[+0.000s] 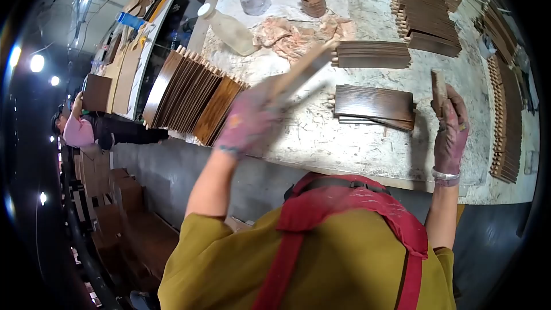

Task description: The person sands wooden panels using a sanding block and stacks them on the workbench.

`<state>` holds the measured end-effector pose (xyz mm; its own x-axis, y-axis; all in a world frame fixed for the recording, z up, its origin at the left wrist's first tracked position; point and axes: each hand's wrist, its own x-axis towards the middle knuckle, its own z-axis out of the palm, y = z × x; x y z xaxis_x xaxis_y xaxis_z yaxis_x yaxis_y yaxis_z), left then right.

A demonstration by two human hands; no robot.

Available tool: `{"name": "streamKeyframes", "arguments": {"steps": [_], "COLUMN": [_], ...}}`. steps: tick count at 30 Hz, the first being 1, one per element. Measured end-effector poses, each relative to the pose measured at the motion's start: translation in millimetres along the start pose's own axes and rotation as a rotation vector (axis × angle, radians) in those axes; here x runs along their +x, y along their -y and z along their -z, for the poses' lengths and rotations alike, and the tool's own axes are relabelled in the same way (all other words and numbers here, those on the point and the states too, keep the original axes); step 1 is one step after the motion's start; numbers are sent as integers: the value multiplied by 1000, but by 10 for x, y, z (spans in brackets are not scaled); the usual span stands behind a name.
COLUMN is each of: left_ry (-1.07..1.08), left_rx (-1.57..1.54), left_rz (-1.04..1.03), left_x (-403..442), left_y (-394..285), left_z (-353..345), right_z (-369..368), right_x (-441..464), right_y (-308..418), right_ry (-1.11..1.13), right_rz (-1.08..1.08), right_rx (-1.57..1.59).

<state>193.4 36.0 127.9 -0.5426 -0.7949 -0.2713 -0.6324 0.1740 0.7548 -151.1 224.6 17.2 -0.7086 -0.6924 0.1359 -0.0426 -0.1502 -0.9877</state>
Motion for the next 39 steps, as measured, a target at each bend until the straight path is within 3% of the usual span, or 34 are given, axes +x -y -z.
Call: {"name": "streamKeyframes", "arguments": {"steps": [2,4,5,7,13,18,21,23,25,26,28,29,32,34,36,39], "left_ry": [-283,-326,-317,-362,-529,-705,-578,-632,-669,-583,-407,-321,-79,-235,-142,-101], "left_rx": [283,153,-19,87,856,1044,995,981,802,672,536,359,471,617,626,666], "left_rz": [-139,126,151,27,39,-61,2,-44,-270,-349,-507,-702,-781,-909,-891,-900], "left_x": [-183,-345,-383,-372,-381,-427,-451,-466,-358,-250,-28,113,440,755,958,992], "left_y": [487,808,1052,1707,1750,1572,1665,1410,1095,959,723,544,-117,-63,47,38], "left_z": [331,684,826,1002,779,470,505,458,277,109,-348,-597,-1220,-1651,-1851,-1888], "right_z": [-165,-266,-333,-484,-573,-491,-367,-117,185,272,368,300,27,-6,13,-86], "right_x": [-42,-89,-107,-130,-109,-170,-175,-169,-193,-208,-270,-302,-349,-289,-173,-72], "right_y": [46,-26,-27,-14,-62,-33,-21,-16,-48,-58,-122,-21,12,-34,-211,-205], "right_ry": [54,97,119,167,271,233,191,83,-57,-104,-141,-126,-75,9,80,62], "right_rz": [13,-75,-86,-104,-101,-100,-102,-104,-83,-222,-252,-340,-391,-329,-154,-184], "right_rx": [-130,-108,-107,-102,-81,-151,-185,-233,-357,-217,-126,-104,7,-185,-382,-389]}}
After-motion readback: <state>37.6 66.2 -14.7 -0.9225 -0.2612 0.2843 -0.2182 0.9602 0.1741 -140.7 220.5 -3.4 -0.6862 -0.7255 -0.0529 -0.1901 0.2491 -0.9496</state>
